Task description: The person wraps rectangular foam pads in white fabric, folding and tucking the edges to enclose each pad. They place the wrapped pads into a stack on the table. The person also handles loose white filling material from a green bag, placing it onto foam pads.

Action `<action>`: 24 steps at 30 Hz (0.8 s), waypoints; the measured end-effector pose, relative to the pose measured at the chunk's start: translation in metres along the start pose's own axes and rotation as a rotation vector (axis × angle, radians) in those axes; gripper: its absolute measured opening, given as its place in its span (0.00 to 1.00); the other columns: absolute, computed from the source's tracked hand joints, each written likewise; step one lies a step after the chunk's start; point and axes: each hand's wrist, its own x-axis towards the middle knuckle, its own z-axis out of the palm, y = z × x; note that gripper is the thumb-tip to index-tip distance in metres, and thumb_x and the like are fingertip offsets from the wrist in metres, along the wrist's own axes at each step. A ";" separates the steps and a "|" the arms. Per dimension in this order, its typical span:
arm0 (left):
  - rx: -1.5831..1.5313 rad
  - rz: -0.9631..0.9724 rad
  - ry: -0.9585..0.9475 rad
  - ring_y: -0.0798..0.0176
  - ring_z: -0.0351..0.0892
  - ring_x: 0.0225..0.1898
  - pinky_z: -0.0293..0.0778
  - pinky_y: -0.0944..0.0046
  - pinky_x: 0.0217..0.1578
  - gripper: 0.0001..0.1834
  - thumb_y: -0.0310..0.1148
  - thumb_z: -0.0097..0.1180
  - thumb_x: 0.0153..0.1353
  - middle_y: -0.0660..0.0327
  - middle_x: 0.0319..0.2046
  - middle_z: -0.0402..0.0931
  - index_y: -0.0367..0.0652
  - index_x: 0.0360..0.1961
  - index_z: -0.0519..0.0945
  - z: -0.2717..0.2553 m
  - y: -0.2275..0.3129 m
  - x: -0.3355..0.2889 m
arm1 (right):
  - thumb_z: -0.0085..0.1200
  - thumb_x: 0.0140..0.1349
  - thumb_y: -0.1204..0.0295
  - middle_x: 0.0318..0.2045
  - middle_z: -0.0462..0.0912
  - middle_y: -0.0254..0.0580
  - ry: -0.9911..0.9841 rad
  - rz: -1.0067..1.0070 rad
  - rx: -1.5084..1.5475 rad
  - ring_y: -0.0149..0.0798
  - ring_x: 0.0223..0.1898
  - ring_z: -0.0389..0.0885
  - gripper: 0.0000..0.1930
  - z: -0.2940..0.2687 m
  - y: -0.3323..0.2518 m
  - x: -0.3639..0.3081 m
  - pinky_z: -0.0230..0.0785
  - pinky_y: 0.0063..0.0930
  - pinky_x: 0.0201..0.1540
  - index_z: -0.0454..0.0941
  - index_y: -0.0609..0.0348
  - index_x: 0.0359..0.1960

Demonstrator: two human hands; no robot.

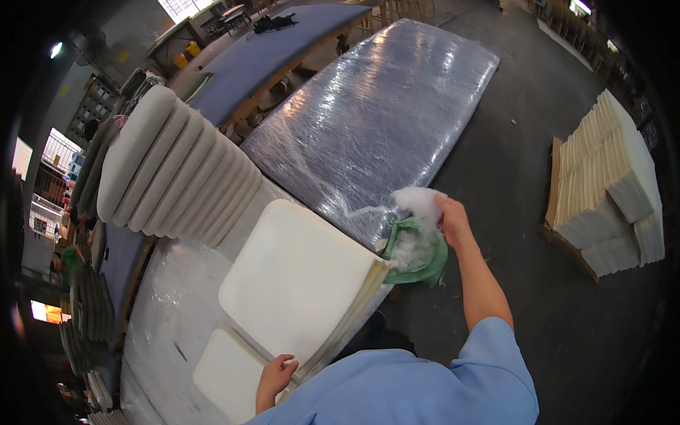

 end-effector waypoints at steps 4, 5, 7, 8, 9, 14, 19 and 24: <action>-0.432 0.272 -0.125 0.62 0.85 0.48 0.78 0.64 0.52 0.25 0.36 0.61 0.69 0.53 0.48 0.85 0.38 0.64 0.76 -0.024 0.061 0.003 | 0.54 0.74 0.59 0.37 0.87 0.36 -0.247 0.122 0.012 0.32 0.33 0.85 0.16 0.072 0.002 -0.044 0.75 0.26 0.34 0.83 0.60 0.48; -0.533 0.408 -0.094 0.60 0.84 0.52 0.77 0.62 0.55 0.28 0.34 0.62 0.68 0.51 0.53 0.83 0.39 0.68 0.72 -0.019 0.071 0.007 | 0.54 0.75 0.59 0.36 0.87 0.36 -0.309 0.182 0.047 0.31 0.33 0.84 0.16 0.106 0.006 -0.064 0.75 0.26 0.34 0.84 0.60 0.47; -0.672 0.493 -0.127 0.53 0.77 0.62 0.76 0.55 0.60 0.44 0.31 0.66 0.65 0.45 0.66 0.70 0.36 0.77 0.55 -0.016 0.122 0.009 | 0.53 0.75 0.60 0.38 0.87 0.37 -0.445 0.291 0.042 0.32 0.35 0.85 0.16 0.140 0.027 -0.101 0.77 0.28 0.36 0.83 0.61 0.48; -0.768 0.494 -0.075 0.53 0.76 0.62 0.75 0.54 0.61 0.41 0.30 0.66 0.65 0.47 0.65 0.71 0.35 0.74 0.59 -0.006 0.138 0.013 | 0.53 0.75 0.60 0.40 0.87 0.38 -0.549 0.344 0.009 0.34 0.37 0.86 0.17 0.152 0.040 -0.118 0.79 0.30 0.40 0.82 0.62 0.50; -0.860 0.497 -0.018 0.53 0.76 0.63 0.75 0.53 0.61 0.38 0.28 0.65 0.64 0.48 0.64 0.72 0.33 0.72 0.62 0.002 0.147 0.018 | 0.53 0.76 0.61 0.42 0.88 0.40 -0.655 0.394 -0.021 0.35 0.39 0.87 0.17 0.164 0.053 -0.134 0.81 0.32 0.44 0.82 0.63 0.52; -1.307 0.449 -0.084 0.50 0.82 0.54 0.80 0.48 0.57 0.26 0.27 0.64 0.66 0.50 0.53 0.80 0.34 0.63 0.71 -0.002 0.119 0.037 | 0.54 0.76 0.58 0.33 0.86 0.33 -0.605 0.279 -0.137 0.28 0.30 0.81 0.16 0.210 0.094 -0.180 0.72 0.23 0.32 0.85 0.58 0.43; -1.599 0.390 -0.160 0.47 0.85 0.47 0.82 0.44 0.53 0.23 0.25 0.60 0.67 0.50 0.46 0.83 0.39 0.62 0.71 0.000 0.046 0.019 | 0.52 0.76 0.57 0.30 0.83 0.31 -0.580 0.311 -0.130 0.26 0.26 0.77 0.16 0.231 0.109 -0.194 0.70 0.24 0.27 0.82 0.57 0.43; -1.764 0.397 -0.141 0.44 0.85 0.47 0.80 0.42 0.56 0.25 0.23 0.58 0.67 0.51 0.44 0.82 0.43 0.64 0.70 0.006 0.007 -0.011 | 0.52 0.76 0.58 0.28 0.82 0.31 -0.596 0.361 -0.114 0.24 0.22 0.74 0.15 0.259 0.118 -0.215 0.64 0.21 0.21 0.82 0.56 0.42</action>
